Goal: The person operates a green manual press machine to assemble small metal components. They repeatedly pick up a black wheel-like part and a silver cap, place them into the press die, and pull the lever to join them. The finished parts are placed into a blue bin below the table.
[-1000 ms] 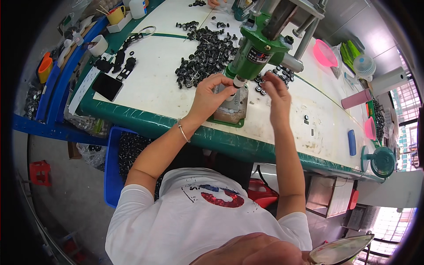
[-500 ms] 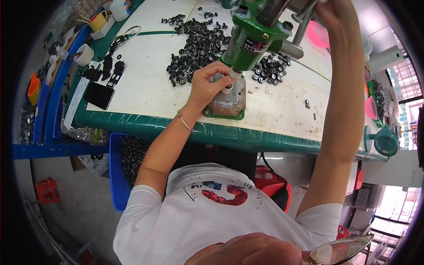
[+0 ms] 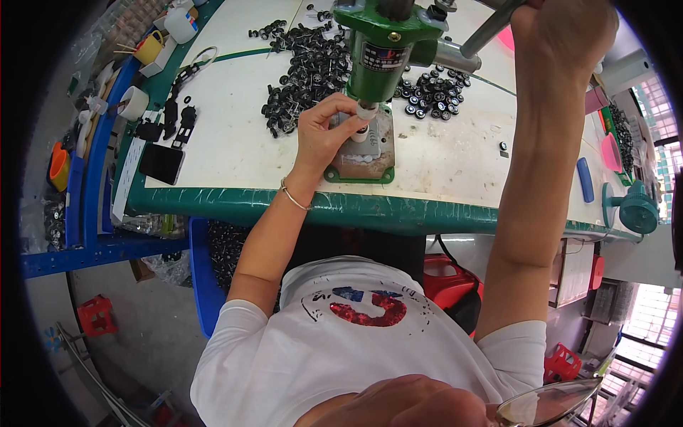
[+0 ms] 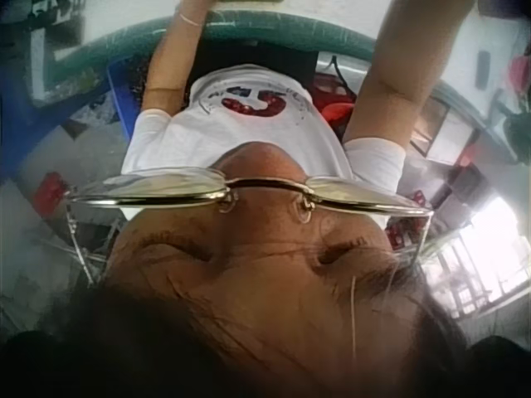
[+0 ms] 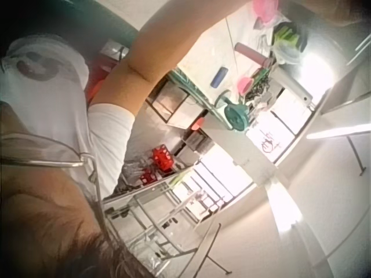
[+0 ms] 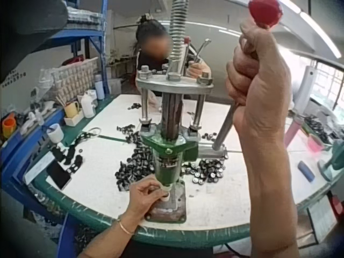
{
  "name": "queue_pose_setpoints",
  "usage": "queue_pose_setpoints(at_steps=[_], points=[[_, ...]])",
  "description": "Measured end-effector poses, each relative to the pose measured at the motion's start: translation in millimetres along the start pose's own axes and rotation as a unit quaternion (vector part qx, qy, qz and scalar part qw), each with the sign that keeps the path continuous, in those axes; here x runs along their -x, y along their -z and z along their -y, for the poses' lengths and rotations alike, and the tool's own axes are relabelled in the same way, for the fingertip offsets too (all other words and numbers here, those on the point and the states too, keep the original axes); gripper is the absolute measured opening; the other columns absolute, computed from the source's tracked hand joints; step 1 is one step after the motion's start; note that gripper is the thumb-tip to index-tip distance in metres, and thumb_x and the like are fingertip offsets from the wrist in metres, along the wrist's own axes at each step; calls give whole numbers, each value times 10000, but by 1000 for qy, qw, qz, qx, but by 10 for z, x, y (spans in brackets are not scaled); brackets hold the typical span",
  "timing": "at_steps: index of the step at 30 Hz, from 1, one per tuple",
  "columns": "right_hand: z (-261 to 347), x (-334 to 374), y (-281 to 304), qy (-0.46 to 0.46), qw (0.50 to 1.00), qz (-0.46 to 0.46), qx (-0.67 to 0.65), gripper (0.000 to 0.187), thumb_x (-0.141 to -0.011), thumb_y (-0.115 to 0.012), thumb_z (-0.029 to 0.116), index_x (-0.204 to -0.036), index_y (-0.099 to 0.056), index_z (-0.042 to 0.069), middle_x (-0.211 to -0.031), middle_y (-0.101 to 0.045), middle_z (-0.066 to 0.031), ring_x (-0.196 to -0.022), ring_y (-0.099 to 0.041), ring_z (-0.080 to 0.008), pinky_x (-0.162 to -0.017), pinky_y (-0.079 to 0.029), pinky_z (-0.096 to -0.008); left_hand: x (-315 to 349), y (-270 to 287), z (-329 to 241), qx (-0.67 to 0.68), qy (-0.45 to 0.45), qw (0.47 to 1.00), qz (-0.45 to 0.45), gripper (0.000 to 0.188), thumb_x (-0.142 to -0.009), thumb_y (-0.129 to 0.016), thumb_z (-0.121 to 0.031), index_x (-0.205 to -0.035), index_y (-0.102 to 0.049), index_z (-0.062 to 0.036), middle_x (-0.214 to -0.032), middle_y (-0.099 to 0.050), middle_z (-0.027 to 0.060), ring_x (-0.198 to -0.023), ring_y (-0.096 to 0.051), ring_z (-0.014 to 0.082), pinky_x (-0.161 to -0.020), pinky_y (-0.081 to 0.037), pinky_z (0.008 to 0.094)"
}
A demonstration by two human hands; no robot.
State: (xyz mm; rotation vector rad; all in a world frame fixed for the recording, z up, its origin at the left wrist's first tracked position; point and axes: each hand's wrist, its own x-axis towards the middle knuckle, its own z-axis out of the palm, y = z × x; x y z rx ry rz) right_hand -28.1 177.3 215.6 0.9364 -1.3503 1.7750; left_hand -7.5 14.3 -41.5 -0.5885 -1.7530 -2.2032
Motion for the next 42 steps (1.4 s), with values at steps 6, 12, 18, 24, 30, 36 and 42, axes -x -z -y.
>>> queue_pose_setpoints(at_steps=[6,12,18,24,30,36,42], points=[[44,45,-8,24,999,-20,11,307,-905,-606,287,-694,-426,157,-523,-271,89,-387,-210,-18,-334,-170,-202,9,-18,13,-2,-7,1000,-3,101,-746,-720,28,-841,-689,18,-879,-664,67,-817,-603,127,-762,-458,250],[16,199,114,148,988,51,-2,384,-962,-482,297,-646,-315,158,-514,-220,67,-380,-133,-41,-334,-159,-222,48,-9,14,-8,1,1000,-2,110,-737,-721,31,-842,-690,18,-869,-658,64,-807,-597,118,-745,-461,244],[112,307,84,64,992,-3,-107,363,-946,-457,269,-636,-328,132,-513,-225,45,-399,-161,-64,-364,-167,-239,47,4,11,-26,-6,1000,-7,106,-738,-719,20,-840,-688,14,-860,-649,55,-800,-595,108,-727,-460,234],[224,359,-19,15,998,-59,-7,362,-869,-472,182,-587,-255,113,-502,-215,11,-437,-132,-85,-422,-122,-279,35,-6,1,-74,-11,997,-4,123,-752,-727,-27,-869,-692,-11,-852,-644,33,-780,-581,103,-719,-452,231],[158,230,-42,-1,996,-87,8,377,-877,-530,151,-591,-288,111,-518,-235,23,-443,-159,-74,-426,-125,-268,166,-207,-122,-158,11,987,-16,138,-831,-688,-96,-935,-679,-6,-847,-613,32,-769,-558,120,-694,-436,253],[157,221,-31,7,997,-62,-35,308,-860,-568,110,-615,-383,86,-500,-285,21,-408,-184,-54,-384,-148,-240,168,-200,-60,-121,-19,991,-53,124,-808,-701,-50,-918,-691,6,-840,-639,49,-734,-572,112,-653,-445,246],[121,105,-53,-35,995,-85,-37,280,-856,-587,102,-644,-407,74,-512,-301,23,-409,-204,-46,-372,-171,-226,136,-238,-57,-144,-45,986,-77,115,-797,-718,-67,-892,-700,-5,-791,-633,55,-687,-575,125,-620,-457,260]])
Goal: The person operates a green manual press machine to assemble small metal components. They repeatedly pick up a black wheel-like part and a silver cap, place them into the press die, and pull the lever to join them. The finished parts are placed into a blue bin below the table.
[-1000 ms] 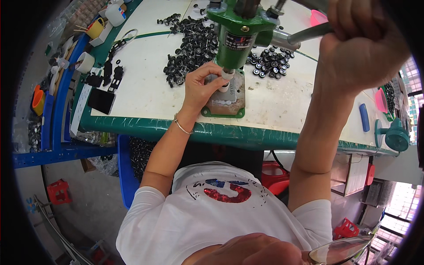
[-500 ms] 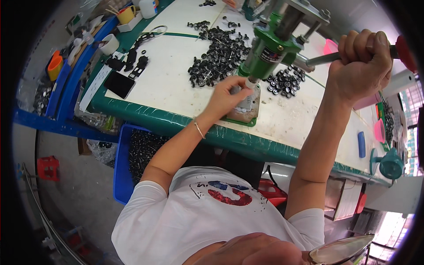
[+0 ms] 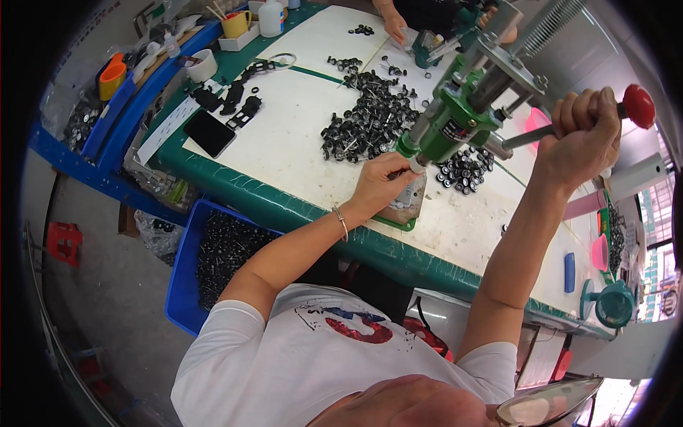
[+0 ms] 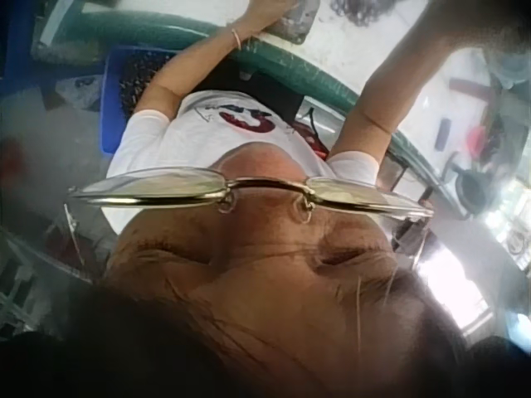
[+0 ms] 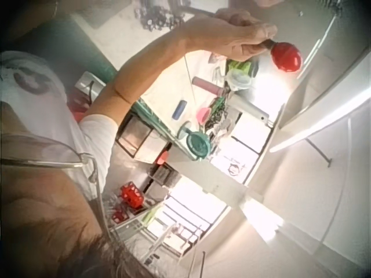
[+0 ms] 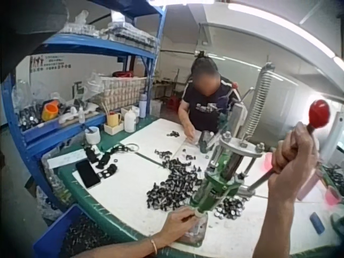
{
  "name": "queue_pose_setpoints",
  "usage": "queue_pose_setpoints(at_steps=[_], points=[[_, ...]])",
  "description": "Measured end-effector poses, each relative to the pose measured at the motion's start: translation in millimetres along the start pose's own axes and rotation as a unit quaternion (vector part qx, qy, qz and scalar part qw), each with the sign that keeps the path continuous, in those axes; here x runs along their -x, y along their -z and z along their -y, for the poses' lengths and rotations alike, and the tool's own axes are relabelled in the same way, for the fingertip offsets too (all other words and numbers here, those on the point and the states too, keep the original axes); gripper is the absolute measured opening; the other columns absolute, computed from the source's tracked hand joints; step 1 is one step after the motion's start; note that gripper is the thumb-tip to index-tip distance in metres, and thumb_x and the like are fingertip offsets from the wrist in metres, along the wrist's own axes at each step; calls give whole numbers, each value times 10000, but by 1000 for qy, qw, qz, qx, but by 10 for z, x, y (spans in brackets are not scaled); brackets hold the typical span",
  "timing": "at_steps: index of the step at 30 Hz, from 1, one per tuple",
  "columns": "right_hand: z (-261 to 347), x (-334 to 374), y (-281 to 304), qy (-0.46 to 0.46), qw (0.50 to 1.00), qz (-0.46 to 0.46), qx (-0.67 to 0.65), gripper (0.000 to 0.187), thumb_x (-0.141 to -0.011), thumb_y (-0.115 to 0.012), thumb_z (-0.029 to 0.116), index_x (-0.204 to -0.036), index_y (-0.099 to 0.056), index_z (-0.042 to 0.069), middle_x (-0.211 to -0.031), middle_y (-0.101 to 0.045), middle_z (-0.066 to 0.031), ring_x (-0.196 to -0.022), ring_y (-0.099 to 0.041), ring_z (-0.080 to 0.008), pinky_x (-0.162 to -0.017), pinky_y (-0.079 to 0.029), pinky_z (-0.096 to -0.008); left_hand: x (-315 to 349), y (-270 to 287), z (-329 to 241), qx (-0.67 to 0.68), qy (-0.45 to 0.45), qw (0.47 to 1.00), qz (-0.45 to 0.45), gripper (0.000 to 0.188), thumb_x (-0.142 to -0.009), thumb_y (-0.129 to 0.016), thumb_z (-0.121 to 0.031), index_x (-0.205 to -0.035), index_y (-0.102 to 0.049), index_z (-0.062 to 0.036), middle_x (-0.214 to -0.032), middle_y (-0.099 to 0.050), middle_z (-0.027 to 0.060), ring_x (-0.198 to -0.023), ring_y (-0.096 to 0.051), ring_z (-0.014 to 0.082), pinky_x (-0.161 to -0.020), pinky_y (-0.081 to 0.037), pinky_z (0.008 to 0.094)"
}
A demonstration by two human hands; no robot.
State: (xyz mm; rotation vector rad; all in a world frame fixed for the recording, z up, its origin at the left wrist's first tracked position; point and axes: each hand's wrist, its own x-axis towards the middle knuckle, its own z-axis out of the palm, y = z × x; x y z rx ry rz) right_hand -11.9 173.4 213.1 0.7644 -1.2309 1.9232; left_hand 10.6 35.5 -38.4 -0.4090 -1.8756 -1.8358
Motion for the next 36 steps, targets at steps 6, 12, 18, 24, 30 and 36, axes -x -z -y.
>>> queue_pose_setpoints(at_steps=[6,12,18,24,30,36], points=[[0,-78,-17,-20,999,-15,43,257,-865,-578,95,-681,-400,75,-540,-318,24,-420,-219,-44,-380,-179,-228,-117,-46,119,-1,0,1000,20,127,-808,-720,-96,-890,-699,-1,-781,-628,50,-654,-579,125,-603,-461,260],[-113,-182,56,-80,996,18,40,250,-912,-564,141,-716,-423,77,-574,-323,39,-440,-233,-34,-383,-176,-207,-115,-9,126,66,4,998,11,165,-811,-724,-109,-941,-710,-8,-823,-641,48,-670,-577,98,-599,-461,263],[-625,-525,309,-218,975,15,23,196,-936,-586,211,-821,-510,72,-595,-348,64,-473,-279,-17,-371,-166,-187,-115,65,130,72,32,997,10,149,-831,-682,-85,-966,-708,-27,-859,-668,48,-747,-593,98,-667,-449,244],[-783,-589,547,-258,964,65,-9,260,-968,-557,284,-939,-557,26,-626,-416,39,-500,-364,-53,-414,-265,-200,-184,298,143,121,128,984,6,173,-901,-621,-125,-1020,-679,-14,-882,-712,59,-759,-615,78,-716,-464,219],[-859,-334,759,-241,970,11,11,467,-1001,-443,432,-1064,-569,-14,-754,-550,-23,-653,-508,-108,-620,-434,-294,-169,817,81,263,210,942,-10,264,-941,-584,-139,-1158,-606,9,-927,-714,90,-870,-659,119,-815,-499,246],[-1163,280,1500,-307,937,-24,168,238,-967,-528,284,-973,-630,70,-794,-619,-22,-686,-579,-95,-596,-473,-251,-24,1120,22,365,203,908,-41,283,-897,-557,-23,-1180,-545,-20,-1026,-667,152,-938,-634,169,-841,-490,269]])
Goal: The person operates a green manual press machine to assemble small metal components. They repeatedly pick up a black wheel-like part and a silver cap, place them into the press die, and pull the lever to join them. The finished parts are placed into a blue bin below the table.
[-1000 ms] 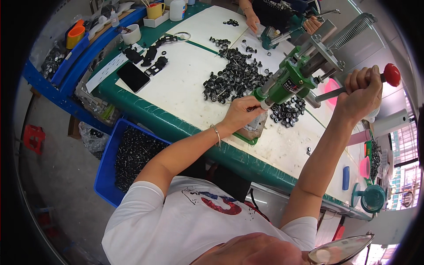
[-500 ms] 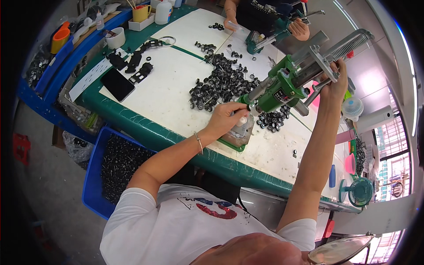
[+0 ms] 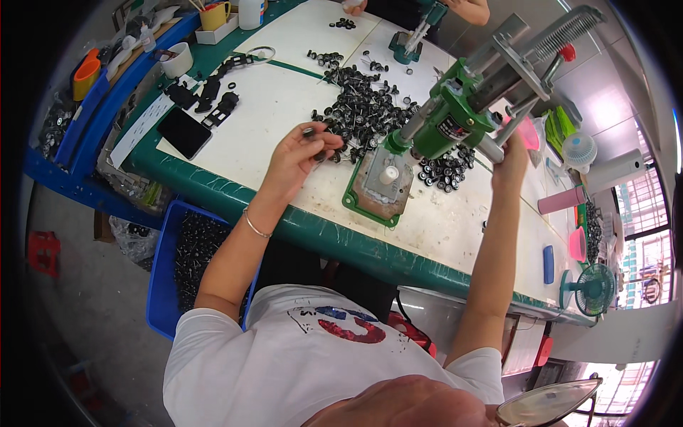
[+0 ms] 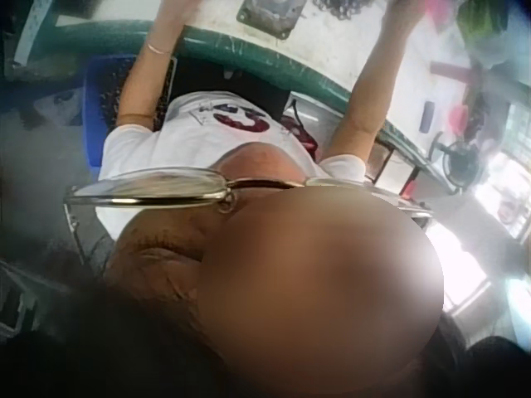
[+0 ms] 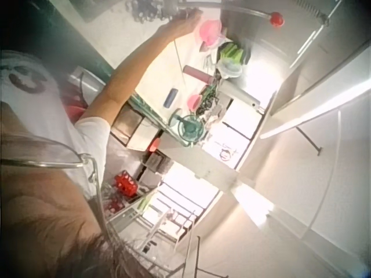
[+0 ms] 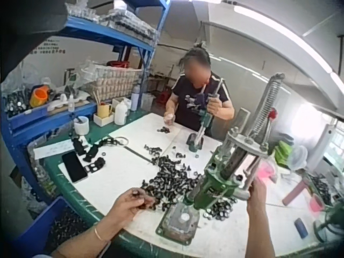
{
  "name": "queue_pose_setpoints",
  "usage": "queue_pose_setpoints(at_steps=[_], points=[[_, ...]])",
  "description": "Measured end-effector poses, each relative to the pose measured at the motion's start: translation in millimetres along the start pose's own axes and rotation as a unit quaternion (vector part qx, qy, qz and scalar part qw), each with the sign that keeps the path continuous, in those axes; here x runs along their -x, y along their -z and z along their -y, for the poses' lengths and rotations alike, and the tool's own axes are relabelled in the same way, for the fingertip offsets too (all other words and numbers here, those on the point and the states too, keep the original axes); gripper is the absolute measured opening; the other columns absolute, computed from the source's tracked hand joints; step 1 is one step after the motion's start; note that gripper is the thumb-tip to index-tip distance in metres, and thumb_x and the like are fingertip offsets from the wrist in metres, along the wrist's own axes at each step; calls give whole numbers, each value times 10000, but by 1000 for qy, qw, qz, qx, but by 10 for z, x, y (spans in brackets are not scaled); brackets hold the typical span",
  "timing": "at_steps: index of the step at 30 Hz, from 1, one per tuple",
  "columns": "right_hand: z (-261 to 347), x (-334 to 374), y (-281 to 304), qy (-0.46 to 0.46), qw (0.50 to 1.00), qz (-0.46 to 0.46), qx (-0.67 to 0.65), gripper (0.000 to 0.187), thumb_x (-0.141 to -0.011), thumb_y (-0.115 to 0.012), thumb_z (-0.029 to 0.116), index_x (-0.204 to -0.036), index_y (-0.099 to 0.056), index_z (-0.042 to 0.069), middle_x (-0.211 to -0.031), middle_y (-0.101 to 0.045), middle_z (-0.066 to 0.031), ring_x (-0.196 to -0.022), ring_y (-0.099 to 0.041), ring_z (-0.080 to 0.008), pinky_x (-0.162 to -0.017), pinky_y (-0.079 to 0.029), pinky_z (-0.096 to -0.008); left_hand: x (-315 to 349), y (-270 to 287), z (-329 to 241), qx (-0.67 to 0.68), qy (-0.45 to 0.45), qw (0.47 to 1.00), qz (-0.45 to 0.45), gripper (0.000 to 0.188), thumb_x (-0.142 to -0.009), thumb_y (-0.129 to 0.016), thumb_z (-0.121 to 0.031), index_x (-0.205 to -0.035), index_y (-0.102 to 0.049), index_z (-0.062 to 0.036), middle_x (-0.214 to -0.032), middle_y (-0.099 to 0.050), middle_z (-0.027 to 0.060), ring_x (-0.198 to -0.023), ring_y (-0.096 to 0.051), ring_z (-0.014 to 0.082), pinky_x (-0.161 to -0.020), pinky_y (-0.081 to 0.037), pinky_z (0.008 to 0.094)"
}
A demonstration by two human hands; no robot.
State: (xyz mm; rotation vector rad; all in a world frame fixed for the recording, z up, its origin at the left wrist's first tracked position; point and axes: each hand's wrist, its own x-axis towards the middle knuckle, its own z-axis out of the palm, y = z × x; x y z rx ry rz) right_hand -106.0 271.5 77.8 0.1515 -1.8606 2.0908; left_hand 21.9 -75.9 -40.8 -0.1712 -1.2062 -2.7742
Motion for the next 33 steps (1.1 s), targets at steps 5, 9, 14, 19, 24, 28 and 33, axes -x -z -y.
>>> queue_pose_setpoints(at_steps=[5,9,14,19,24,28,33], points=[[-622,481,128,-75,978,61,183,259,-945,-589,264,-948,-671,18,-658,-549,17,-515,-482,-63,-455,-353,-217,67,130,49,-22,8,1000,-20,148,-834,-574,41,-971,-614,4,-932,-660,142,-759,-586,120,-735,-461,213],[-876,794,5,74,937,103,325,201,-891,-638,196,-971,-660,13,-767,-630,-67,-734,-592,-187,-678,-467,-313,165,-46,48,-300,29,951,-63,89,-846,-646,-41,-921,-692,-26,-916,-663,50,-699,-549,69,-641,-425,186],[-1075,918,-97,248,834,172,462,174,-848,-646,164,-985,-676,61,-1009,-623,-91,-980,-560,-299,-850,-428,-401,196,-36,219,-583,-110,804,-39,153,-844,-686,-108,-983,-715,-53,-875,-663,10,-709,-568,69,-606,-436,222],[-1192,979,-116,267,811,159,497,140,-849,-646,174,-933,-685,69,-991,-624,-77,-971,-557,-279,-855,-413,-400,48,-186,314,-703,-146,695,-24,160,-797,-695,-113,-953,-717,-86,-795,-590,42,-686,-578,187,-615,-467,307],[-1181,1017,-112,269,814,144,495,127,-844,-650,169,-927,-681,77,-989,-619,-73,-963,-556,-276,-842,-410,-397,-108,-227,372,-771,-195,607,2,79,-781,-698,-143,-841,-698,-91,-776,-557,41,-711,-589,231,-617,-470,365],[-1173,1019,-105,272,818,126,491,132,-837,-652,148,-949,-671,81,-997,-614,-63,-946,-554,-271,-831,-409,-394,-136,-238,363,-767,-211,606,-1,53,-763,-694,-133,-780,-680,-85,-811,-569,31,-758,-594,226,-637,-477,358],[-1152,1032,-109,263,809,113,514,147,-855,-629,144,-978,-676,77,-1031,-618,-76,-992,-556,-273,-872,-410,-400,-154,-218,401,-770,-253,585,16,50,-758,-677,-118,-740,-665,-74,-827,-572,25,-807,-592,220,-670,-486,354]])
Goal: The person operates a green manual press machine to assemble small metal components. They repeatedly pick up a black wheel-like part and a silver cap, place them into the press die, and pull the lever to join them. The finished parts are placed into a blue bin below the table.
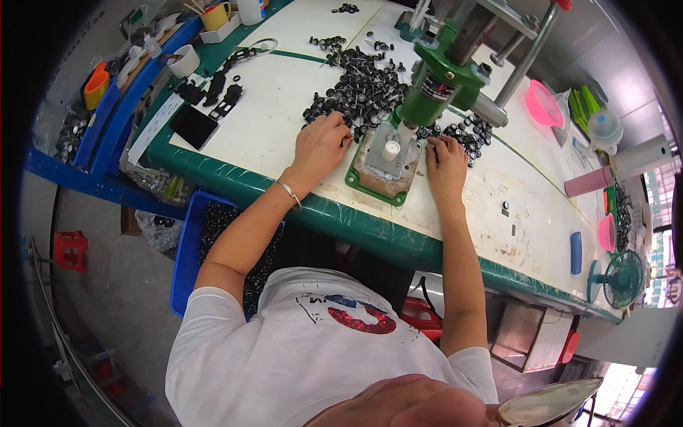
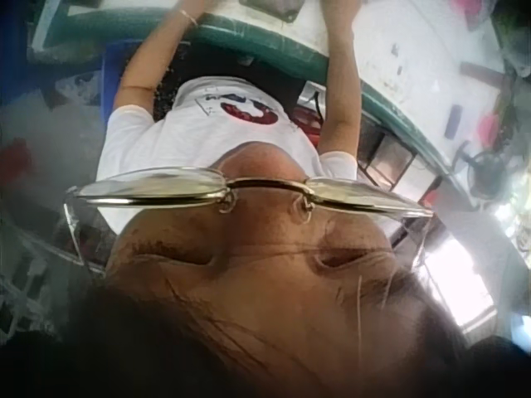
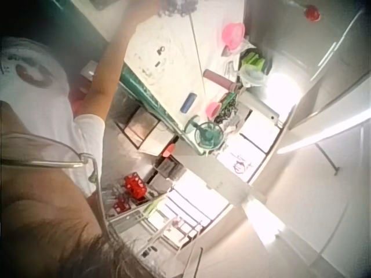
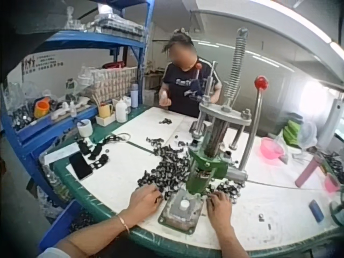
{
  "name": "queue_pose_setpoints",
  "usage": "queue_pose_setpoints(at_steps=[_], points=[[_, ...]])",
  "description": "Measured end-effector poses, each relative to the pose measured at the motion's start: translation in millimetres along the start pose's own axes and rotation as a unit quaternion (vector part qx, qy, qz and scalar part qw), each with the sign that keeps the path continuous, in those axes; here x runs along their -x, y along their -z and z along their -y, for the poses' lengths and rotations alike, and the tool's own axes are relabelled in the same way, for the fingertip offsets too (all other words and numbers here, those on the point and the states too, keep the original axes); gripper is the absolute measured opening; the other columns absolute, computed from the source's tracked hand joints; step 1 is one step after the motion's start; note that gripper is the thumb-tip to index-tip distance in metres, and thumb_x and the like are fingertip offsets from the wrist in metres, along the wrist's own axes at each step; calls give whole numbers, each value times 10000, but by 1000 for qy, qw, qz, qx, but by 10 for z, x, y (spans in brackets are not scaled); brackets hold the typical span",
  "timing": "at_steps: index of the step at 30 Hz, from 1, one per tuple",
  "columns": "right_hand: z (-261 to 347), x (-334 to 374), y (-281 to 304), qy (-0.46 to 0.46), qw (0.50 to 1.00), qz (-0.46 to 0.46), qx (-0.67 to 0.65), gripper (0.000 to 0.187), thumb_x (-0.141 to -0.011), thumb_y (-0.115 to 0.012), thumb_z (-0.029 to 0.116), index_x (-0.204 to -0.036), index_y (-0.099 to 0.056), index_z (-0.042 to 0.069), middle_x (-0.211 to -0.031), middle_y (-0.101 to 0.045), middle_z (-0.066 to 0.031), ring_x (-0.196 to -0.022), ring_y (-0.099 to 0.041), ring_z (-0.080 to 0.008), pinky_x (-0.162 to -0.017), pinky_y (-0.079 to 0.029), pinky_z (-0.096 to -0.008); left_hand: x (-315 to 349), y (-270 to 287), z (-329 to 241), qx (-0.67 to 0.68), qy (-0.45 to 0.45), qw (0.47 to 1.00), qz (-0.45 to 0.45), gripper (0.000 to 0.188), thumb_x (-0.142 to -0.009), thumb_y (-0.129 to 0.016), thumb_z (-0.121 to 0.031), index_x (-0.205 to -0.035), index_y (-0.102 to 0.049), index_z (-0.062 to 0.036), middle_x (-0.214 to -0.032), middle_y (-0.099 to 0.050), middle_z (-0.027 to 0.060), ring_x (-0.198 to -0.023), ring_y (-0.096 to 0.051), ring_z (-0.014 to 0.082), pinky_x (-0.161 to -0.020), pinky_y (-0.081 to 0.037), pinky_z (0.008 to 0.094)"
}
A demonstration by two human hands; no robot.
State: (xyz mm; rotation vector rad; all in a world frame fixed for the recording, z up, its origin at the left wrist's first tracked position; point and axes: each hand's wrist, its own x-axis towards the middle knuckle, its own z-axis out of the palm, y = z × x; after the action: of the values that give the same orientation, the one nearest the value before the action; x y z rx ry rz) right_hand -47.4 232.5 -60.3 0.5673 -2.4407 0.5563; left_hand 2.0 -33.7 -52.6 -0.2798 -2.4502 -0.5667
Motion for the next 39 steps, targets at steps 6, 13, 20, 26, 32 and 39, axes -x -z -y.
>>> queue_pose_setpoints(at_steps=[6,13,20,26,32,39], points=[[19,23,12,14,1000,11,14,136,-839,-651,158,-950,-677,82,-1023,-619,-66,-993,-554,-273,-874,-400,-402,-8,46,21,60,72,996,-5,61,-737,-686,-131,-756,-662,-78,-836,-580,25,-789,-596,220,-672,-484,342],[23,37,33,10,999,-9,33,133,-814,-679,184,-917,-684,99,-977,-606,-60,-954,-545,-261,-867,-387,-397,-63,139,68,202,205,957,-37,86,-757,-687,-191,-785,-677,-110,-805,-646,33,-712,-611,212,-650,-487,329],[27,50,52,-14,999,6,43,159,-810,-692,219,-908,-687,93,-937,-590,-65,-931,-528,-270,-822,-384,-406,-105,72,226,298,275,914,-10,146,-763,-705,-174,-848,-689,-55,-707,-646,23,-603,-547,117,-596,-446,268],[9,36,52,-10,1000,-4,28,131,-826,-682,209,-886,-663,95,-882,-599,-48,-874,-549,-256,-783,-389,-396,-289,92,242,322,269,906,-51,156,-753,-716,-215,-830,-699,-81,-734,-655,27,-630,-569,172,-629,-470,304],[-19,46,68,-20,999,39,-2,124,-834,-660,174,-920,-654,85,-920,-616,-44,-892,-563,-242,-810,-387,-381,-277,150,188,192,195,955,-112,129,-766,-731,-192,-818,-719,-74,-806,-671,23,-697,-586,152,-669,-474,294],[-27,61,95,26,999,23,-17,172,-816,-649,129,-986,-670,111,-972,-619,-57,-936,-553,-257,-823,-394,-395,-250,290,104,525,348,774,-70,163,-796,-727,-119,-906,-701,-2,-767,-690,31,-651,-593,78,-578,-445,202]])
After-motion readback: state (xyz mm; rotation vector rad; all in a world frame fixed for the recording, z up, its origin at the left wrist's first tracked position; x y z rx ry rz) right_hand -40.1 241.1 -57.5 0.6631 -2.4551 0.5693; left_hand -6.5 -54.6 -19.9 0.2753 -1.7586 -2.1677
